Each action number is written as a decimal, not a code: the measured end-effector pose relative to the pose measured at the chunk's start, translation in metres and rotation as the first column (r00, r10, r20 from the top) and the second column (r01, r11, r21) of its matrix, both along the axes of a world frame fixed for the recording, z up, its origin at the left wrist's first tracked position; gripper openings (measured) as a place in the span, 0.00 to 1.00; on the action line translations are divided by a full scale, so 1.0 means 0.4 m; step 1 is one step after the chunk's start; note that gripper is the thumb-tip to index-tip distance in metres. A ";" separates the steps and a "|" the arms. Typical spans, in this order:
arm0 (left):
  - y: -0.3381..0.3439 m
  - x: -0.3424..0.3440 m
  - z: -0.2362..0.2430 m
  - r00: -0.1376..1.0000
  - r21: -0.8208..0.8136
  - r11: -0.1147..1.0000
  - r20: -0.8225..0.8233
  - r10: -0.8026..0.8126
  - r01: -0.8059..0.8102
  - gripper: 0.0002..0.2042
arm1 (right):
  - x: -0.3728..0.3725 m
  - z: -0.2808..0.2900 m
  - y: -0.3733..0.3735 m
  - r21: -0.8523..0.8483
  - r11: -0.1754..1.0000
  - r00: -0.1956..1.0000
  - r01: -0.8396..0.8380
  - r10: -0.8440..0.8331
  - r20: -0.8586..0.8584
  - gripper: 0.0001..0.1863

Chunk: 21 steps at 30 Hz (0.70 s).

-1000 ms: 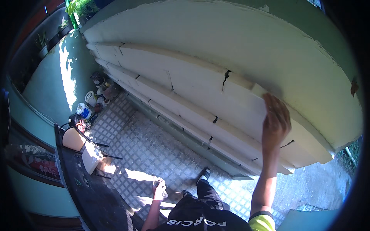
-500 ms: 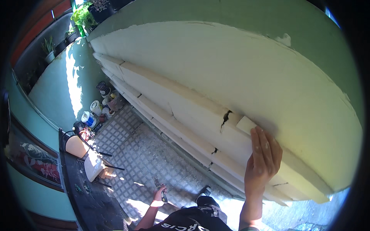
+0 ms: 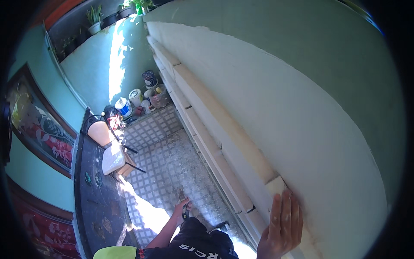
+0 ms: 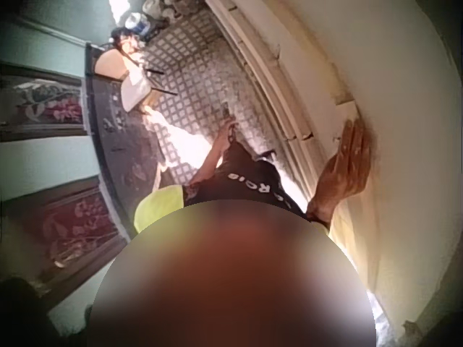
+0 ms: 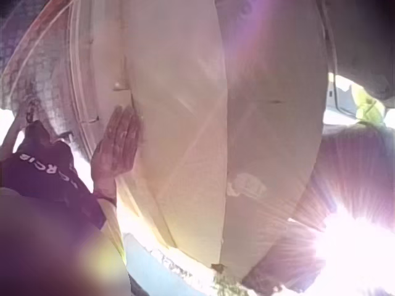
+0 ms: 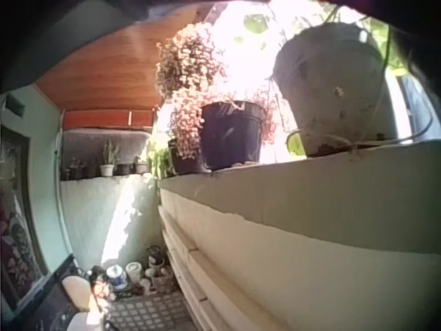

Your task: Scraping and applying filler to cracks in an exterior wall.

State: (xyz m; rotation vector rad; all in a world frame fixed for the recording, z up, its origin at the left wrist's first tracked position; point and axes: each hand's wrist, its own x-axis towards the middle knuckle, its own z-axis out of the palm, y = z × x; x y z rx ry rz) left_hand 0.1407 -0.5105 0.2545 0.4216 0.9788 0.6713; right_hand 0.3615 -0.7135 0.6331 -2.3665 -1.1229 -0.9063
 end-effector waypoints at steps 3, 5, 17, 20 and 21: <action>0.028 0.005 -0.051 0.999 0.019 1.000 -0.045 -0.009 0.010 0.12 | 0.028 0.003 0.085 0.024 0.993 0.992 -0.114 0.116 -0.049 0.20; 0.055 0.012 -0.066 0.995 0.040 0.996 -0.070 -0.077 0.080 0.12 | 0.027 0.015 0.184 0.037 0.978 0.975 -0.203 0.206 -0.081 0.21; 0.370 -0.024 -0.038 0.983 0.055 0.983 -0.057 -0.174 0.177 0.15 | -0.008 0.039 0.339 -0.011 0.991 0.979 -0.133 0.130 -0.158 0.32; 0.461 -0.078 -0.037 0.983 0.075 0.983 -0.084 -0.164 0.171 0.15 | -0.018 0.048 0.570 0.013 0.947 0.938 -0.322 0.320 -0.132 0.32; 0.492 -0.094 -0.030 0.978 0.071 0.979 -0.090 -0.186 0.193 0.15 | -0.027 0.050 0.651 0.047 0.941 0.934 -0.335 0.338 -0.112 0.31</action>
